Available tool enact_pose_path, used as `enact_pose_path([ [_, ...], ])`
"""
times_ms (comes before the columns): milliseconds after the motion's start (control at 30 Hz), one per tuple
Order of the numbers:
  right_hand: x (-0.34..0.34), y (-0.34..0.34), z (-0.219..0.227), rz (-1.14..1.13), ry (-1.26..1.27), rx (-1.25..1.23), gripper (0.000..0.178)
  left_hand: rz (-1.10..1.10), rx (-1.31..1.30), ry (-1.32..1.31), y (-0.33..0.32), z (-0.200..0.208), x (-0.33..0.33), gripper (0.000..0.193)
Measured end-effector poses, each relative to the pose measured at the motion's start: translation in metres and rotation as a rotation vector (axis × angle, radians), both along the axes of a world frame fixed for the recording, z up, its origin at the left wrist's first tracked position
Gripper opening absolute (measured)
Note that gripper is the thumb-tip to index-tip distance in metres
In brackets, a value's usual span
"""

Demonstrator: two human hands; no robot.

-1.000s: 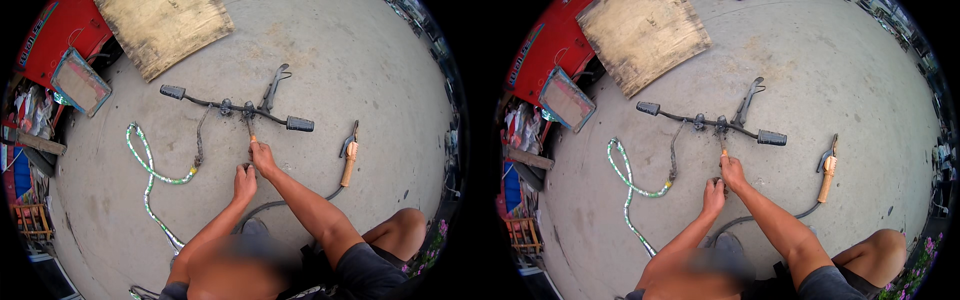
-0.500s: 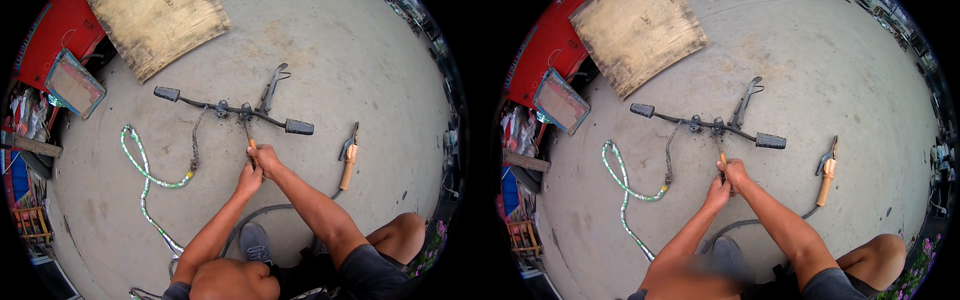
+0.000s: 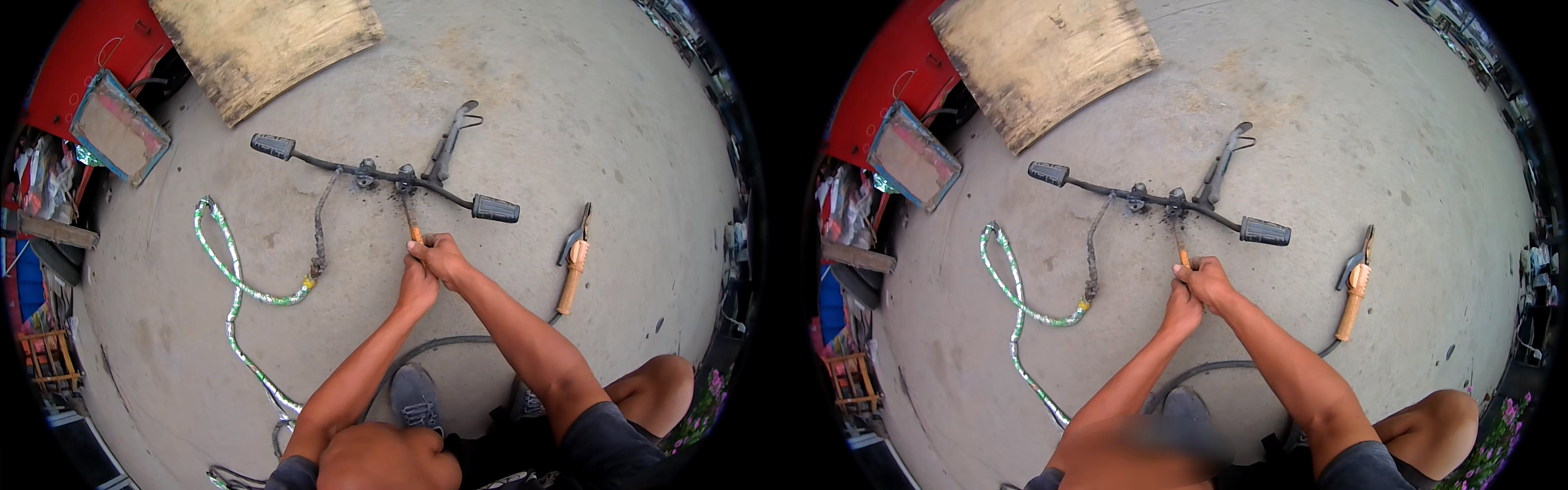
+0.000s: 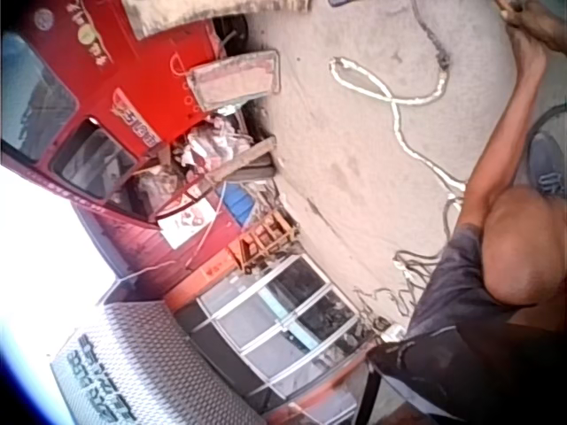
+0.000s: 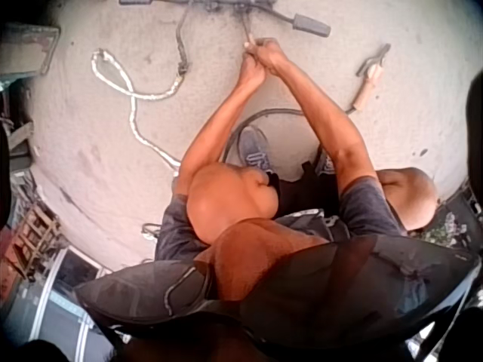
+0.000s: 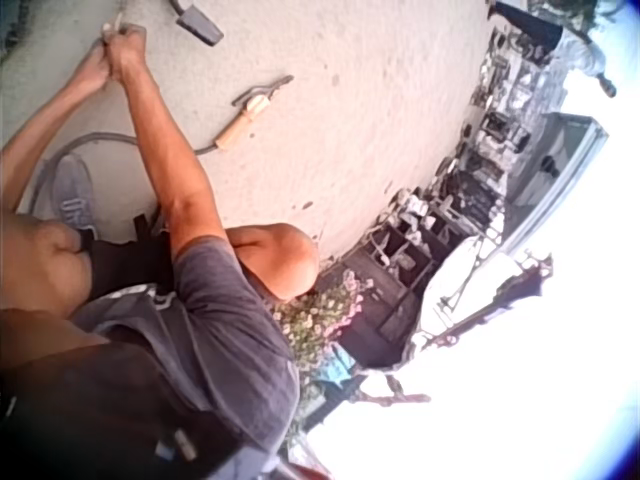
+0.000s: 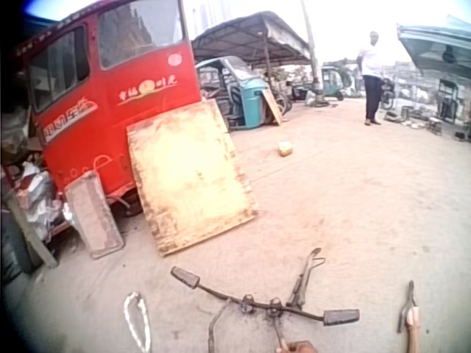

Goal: The person welds a metal handlebar assembly on the ground using a welding torch and grounding clamp. They position the clamp, apply the torch to create welds, and use pliers to adjust the workpiece during the process.

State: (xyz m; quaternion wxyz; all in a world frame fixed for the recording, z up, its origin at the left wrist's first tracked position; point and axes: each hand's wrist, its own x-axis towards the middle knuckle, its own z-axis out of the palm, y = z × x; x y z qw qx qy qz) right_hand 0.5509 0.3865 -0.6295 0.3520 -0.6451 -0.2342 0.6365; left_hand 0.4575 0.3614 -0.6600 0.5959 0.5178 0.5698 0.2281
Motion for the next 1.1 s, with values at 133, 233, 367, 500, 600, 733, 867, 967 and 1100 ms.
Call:
enact_pose_path([
  [133, 0.018, 0.009, 0.04, 0.312, -0.538, 0.173, 0.03, -0.007, 0.16, 0.044, -0.003, -0.002, -0.002, 0.043],
  [233, 0.054, 0.022, 0.07, 0.177, -0.864, 0.484, 0.031, -0.007, 0.064, 0.167, -0.005, 0.001, -0.004, 0.04],
  [367, 0.103, 0.032, 0.074, 0.469, -1.343, 0.468, 0.037, -0.024, 0.049, 0.206, -0.005, -0.011, -0.007, 0.041],
  [500, 0.133, 0.021, 0.041, 0.723, -1.231, 0.283, 0.03, -0.051, 0.015, 0.219, -0.003, 0.005, -0.007, 0.043],
  [600, 0.128, 0.009, 0.035, 0.665, -1.17, 0.384, 0.022, -0.051, 0.012, 0.227, -0.008, 0.015, -0.019, 0.042],
  [733, 0.108, -0.021, 0.039, 0.63, -1.08, 0.392, 0.021, -0.122, -0.014, 0.296, -0.016, 0.022, -0.049, 0.042],
  [867, 0.093, -0.048, 0.037, 0.606, -1.016, 0.348, 0.025, -0.152, -0.001, 0.288, -0.028, 0.021, -0.073, 0.043],
  [967, 0.086, -0.059, 0.033, 0.584, -1.017, 0.333, 0.026, -0.155, 0.064, 0.266, -0.036, 0.017, -0.081, 0.044],
  [1100, 0.082, -0.061, 0.029, 0.56, -1.051, 0.356, 0.027, -0.159, 0.162, 0.248, -0.04, 0.008, -0.084, 0.044],
])
